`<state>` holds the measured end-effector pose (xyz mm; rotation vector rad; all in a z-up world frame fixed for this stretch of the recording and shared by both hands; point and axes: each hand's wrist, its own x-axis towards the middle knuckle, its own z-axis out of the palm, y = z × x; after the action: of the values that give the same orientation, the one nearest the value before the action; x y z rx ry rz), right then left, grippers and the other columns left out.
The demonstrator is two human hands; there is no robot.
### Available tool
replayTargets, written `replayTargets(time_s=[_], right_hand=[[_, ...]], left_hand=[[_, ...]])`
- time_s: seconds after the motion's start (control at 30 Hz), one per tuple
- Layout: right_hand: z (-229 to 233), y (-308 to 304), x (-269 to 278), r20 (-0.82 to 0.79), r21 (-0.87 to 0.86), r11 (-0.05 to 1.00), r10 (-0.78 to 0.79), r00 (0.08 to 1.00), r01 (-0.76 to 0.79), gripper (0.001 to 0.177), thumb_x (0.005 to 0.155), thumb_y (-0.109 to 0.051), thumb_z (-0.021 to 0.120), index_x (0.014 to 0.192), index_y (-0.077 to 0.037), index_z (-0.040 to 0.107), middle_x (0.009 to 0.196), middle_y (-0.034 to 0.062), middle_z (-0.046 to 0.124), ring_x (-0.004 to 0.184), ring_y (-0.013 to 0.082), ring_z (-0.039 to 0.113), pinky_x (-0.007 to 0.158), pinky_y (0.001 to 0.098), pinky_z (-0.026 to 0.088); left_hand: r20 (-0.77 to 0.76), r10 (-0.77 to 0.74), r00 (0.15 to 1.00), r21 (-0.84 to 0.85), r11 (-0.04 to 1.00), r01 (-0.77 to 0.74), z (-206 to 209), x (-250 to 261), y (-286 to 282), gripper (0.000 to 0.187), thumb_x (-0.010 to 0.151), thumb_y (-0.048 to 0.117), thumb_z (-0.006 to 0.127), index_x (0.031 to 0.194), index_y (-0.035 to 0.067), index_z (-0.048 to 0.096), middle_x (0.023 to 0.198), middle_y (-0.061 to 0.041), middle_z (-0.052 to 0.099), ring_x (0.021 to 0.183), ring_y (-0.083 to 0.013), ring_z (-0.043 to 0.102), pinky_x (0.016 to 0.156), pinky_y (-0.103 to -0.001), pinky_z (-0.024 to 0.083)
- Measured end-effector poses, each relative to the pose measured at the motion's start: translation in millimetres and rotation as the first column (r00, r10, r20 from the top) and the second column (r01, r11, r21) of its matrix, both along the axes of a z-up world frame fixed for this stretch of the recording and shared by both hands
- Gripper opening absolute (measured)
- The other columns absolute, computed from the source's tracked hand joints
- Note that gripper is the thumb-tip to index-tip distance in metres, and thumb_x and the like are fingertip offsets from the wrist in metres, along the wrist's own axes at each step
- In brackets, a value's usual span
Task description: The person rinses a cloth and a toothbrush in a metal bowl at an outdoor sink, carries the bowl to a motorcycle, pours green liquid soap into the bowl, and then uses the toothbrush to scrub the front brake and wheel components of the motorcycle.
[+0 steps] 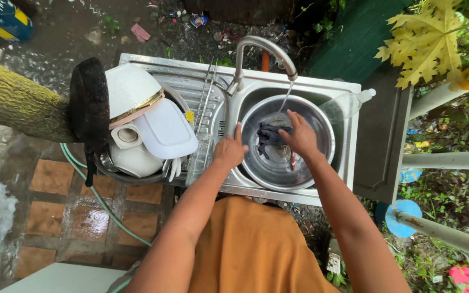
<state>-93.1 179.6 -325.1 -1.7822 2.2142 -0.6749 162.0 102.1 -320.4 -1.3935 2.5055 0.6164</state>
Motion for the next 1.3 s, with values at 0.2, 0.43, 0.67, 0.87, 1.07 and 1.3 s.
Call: replayTargets(time_s=[0.2,0.43,0.67,0.87,1.07,1.3], right_hand=[[-18.5,-4.0,6.6,0.039,0.219,0.963,0.151,0.988,-0.156,0.095,0.069,-0.039,0.087,0.151,-0.021,0.042,0.149,0.0245,0.046,0.127,0.0427,0.049,0.098,0.0493,0.046],[-29.8,12.2,28.8,0.020,0.445,0.895,0.009,1.000,-0.017,0.051,0.092,-0.047,0.073,0.138,-0.026,0.065,0.134,0.0147,0.066,0.127,0.0349,0.061,0.103,0.0476,0.050],[-81.8,42.1,-4.6,0.044,0.315,0.857,-0.443,0.895,0.408,0.044,0.097,-0.037,0.075,0.126,-0.008,0.060,0.116,0.0200,0.067,0.114,0.0415,0.066,0.099,0.0501,0.052],[-59.0,-4.1,0.0,0.110,-0.037,0.975,-0.214,0.971,0.219,0.057,0.079,-0.026,0.082,0.129,-0.006,0.063,0.123,0.0256,0.060,0.107,0.0426,0.062,0.086,0.0494,0.054],[-65.5,-84.5,1.8,0.954,0.151,0.986,-0.163,0.251,0.067,0.029,0.090,-0.018,0.067,0.116,-0.008,0.070,0.118,0.0125,0.071,0.103,0.0186,0.073,0.080,0.0363,0.062],[-80.7,-117.8,-36.9,0.781,0.127,0.958,0.064,-0.622,0.258,0.024,0.096,-0.018,0.054,0.099,0.001,0.068,0.086,0.0141,0.072,0.066,0.0209,0.064,0.059,0.0300,0.049]], left_hand=[[0.082,-0.074,0.994,0.192,0.980,0.057,31.3,10.6,-6.2,0.144,0.070,0.057,0.089,0.164,0.007,-0.008,0.144,-0.032,0.047,0.128,-0.0437,0.056,0.106,-0.046,0.049],[0.080,-0.033,0.996,0.183,0.983,0.018,19.4,11.4,-2.9,0.138,0.071,0.054,0.090,0.163,0.009,-0.002,0.145,-0.032,0.047,0.129,-0.0435,0.055,0.107,-0.047,0.047],[0.023,-0.055,0.998,0.159,0.986,0.051,9.6,18.1,-2.7,0.133,0.074,0.055,0.087,0.164,0.008,0.000,0.140,-0.031,0.051,0.126,-0.0444,0.057,0.105,-0.049,0.049],[0.049,-0.034,0.998,0.186,0.982,0.024,11.2,13.7,-7.0,0.131,0.075,0.055,0.086,0.163,0.011,0.000,0.141,-0.030,0.049,0.129,-0.0440,0.054,0.105,-0.050,0.047],[0.054,-0.031,0.998,0.190,0.982,0.020,15.7,14.9,-4.7,0.129,0.076,0.055,0.085,0.164,0.012,0.001,0.143,-0.030,0.048,0.129,-0.0440,0.055,0.106,-0.049,0.048],[0.081,-0.021,0.997,0.190,0.982,0.005,21.4,12.0,-5.1,0.126,0.077,0.056,0.084,0.164,0.012,0.004,0.144,-0.032,0.048,0.128,-0.0429,0.056,0.104,-0.049,0.049]])
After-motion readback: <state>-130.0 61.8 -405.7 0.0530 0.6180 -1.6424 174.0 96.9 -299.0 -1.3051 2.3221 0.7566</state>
